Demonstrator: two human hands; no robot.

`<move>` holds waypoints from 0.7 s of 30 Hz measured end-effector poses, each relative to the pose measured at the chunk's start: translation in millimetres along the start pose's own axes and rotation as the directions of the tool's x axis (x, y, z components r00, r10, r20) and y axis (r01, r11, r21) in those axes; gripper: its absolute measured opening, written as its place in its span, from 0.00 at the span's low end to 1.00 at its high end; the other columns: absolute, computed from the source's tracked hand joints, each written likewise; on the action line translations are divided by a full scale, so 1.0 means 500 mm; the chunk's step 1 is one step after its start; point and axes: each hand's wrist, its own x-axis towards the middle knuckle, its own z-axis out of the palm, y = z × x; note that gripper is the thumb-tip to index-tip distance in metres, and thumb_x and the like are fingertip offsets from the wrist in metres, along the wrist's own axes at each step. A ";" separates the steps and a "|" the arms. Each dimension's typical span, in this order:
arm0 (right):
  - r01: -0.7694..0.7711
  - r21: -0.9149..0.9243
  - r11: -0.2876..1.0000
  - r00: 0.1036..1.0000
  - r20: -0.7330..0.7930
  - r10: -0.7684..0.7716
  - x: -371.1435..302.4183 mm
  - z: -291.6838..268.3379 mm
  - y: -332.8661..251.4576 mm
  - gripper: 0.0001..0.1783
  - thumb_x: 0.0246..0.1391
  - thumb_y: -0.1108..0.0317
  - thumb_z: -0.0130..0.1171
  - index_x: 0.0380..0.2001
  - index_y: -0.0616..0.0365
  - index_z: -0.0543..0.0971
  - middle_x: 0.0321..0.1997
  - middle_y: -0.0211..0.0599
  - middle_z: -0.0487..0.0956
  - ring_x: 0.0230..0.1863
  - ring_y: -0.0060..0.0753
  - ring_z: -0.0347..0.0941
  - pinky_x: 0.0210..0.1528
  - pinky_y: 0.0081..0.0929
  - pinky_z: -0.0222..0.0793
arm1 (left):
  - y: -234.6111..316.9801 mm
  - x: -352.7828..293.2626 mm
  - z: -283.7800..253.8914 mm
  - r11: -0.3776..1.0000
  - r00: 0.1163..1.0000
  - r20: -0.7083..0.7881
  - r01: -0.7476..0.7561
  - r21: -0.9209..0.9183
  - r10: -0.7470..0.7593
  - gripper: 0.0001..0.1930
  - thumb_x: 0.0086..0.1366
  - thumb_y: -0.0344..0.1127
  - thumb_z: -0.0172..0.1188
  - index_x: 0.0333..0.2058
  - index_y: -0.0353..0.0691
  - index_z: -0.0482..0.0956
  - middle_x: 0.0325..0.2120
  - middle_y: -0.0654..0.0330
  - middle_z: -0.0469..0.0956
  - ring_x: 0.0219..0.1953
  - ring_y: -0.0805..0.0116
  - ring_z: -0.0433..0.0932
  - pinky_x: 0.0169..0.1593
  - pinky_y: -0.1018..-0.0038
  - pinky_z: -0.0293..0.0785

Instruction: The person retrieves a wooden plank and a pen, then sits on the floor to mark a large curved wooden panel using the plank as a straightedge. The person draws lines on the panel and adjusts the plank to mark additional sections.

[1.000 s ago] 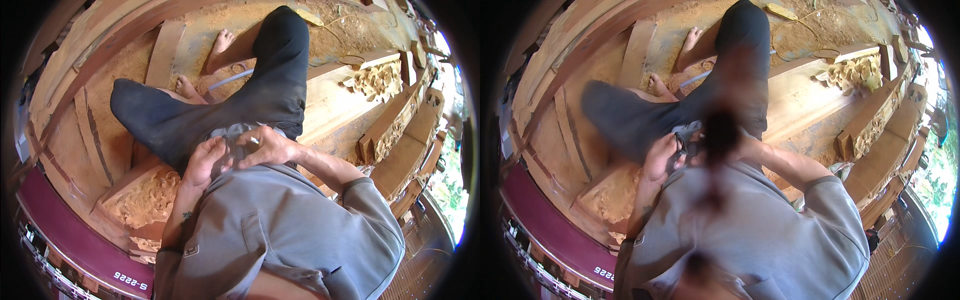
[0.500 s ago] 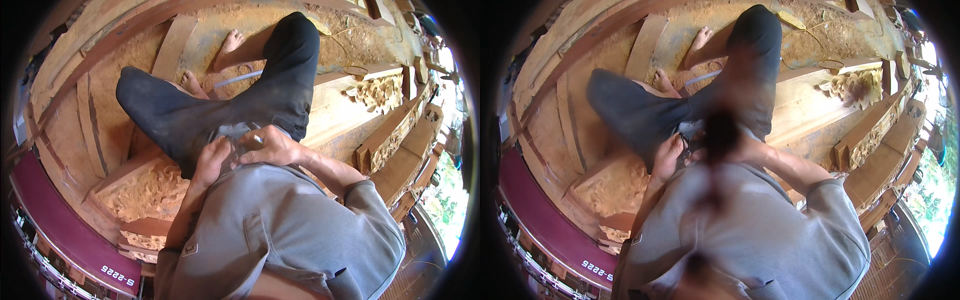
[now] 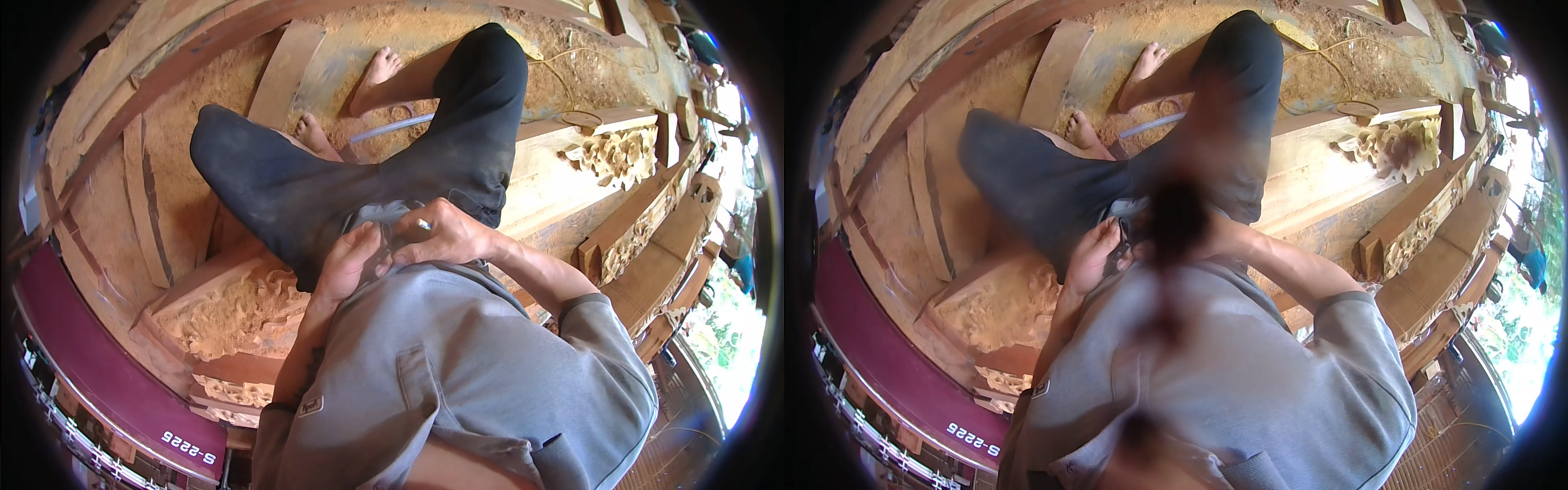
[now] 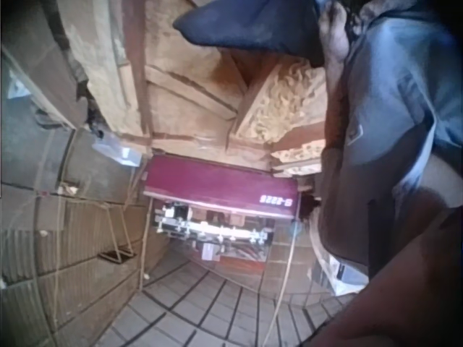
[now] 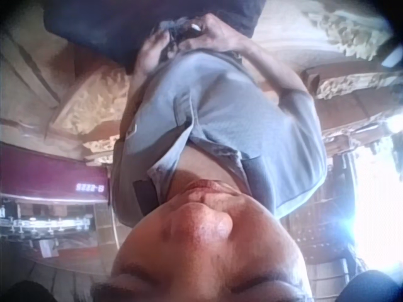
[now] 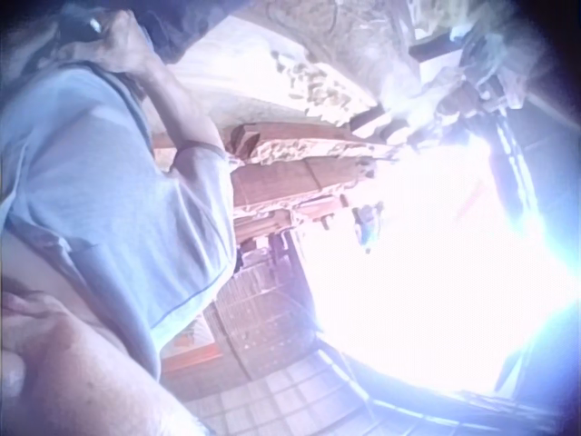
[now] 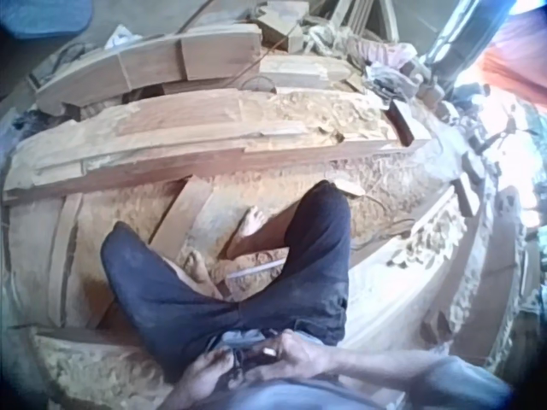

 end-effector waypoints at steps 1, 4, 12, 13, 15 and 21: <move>-0.001 -0.067 0.998 1.000 -0.009 0.001 -0.005 -0.007 0.018 0.20 0.46 0.60 0.72 0.36 0.66 0.82 0.31 0.40 0.82 0.34 0.29 0.76 0.41 0.28 0.71 | -0.002 0.002 -0.001 1.000 1.000 -0.018 0.022 -0.012 -0.022 0.13 0.74 0.43 0.47 0.36 0.40 0.72 0.23 0.64 0.71 0.23 0.75 0.69 0.28 0.81 0.65; -0.003 -0.007 1.000 0.999 -0.045 0.003 -0.017 -0.014 0.058 0.19 0.47 0.61 0.71 0.37 0.66 0.82 0.30 0.37 0.81 0.34 0.25 0.74 0.40 0.26 0.70 | -0.001 0.003 -0.003 0.997 0.996 -0.049 0.070 -0.041 -0.072 0.11 0.74 0.40 0.46 0.36 0.40 0.70 0.22 0.61 0.71 0.22 0.74 0.68 0.28 0.81 0.65; -0.079 0.006 0.997 0.978 -0.193 0.078 -0.052 0.001 0.071 0.21 0.47 0.60 0.71 0.40 0.64 0.81 0.32 0.36 0.80 0.35 0.23 0.73 0.40 0.24 0.69 | 0.015 0.009 -0.013 0.993 0.993 0.016 0.116 -0.021 -0.116 0.12 0.74 0.42 0.47 0.35 0.41 0.71 0.22 0.62 0.71 0.23 0.74 0.68 0.28 0.82 0.63; -0.068 0.013 0.998 0.974 -0.216 0.069 -0.061 0.008 0.072 0.21 0.47 0.60 0.71 0.40 0.64 0.81 0.32 0.35 0.80 0.35 0.23 0.73 0.40 0.24 0.69 | 0.022 0.007 -0.010 0.988 0.989 0.020 0.144 0.058 -0.145 0.12 0.74 0.42 0.47 0.34 0.41 0.71 0.22 0.62 0.71 0.23 0.74 0.68 0.28 0.82 0.63; -0.098 0.035 0.995 0.964 -0.245 0.104 -0.069 0.012 0.070 0.22 0.47 0.59 0.71 0.41 0.63 0.81 0.31 0.35 0.80 0.35 0.22 0.73 0.40 0.25 0.69 | 0.032 -0.002 -0.006 0.957 0.979 0.021 0.194 0.216 -0.203 0.13 0.74 0.42 0.47 0.33 0.41 0.71 0.22 0.62 0.71 0.23 0.74 0.69 0.28 0.81 0.63; -0.031 0.227 0.973 0.951 -0.294 0.099 -0.065 0.011 0.083 0.18 0.53 0.62 0.68 0.40 0.66 0.79 0.32 0.33 0.80 0.36 0.21 0.74 0.38 0.23 0.70 | 0.052 0.030 0.016 0.947 0.952 0.003 0.303 0.106 -0.305 0.12 0.72 0.41 0.50 0.34 0.41 0.75 0.26 0.65 0.74 0.27 0.77 0.72 0.31 0.80 0.68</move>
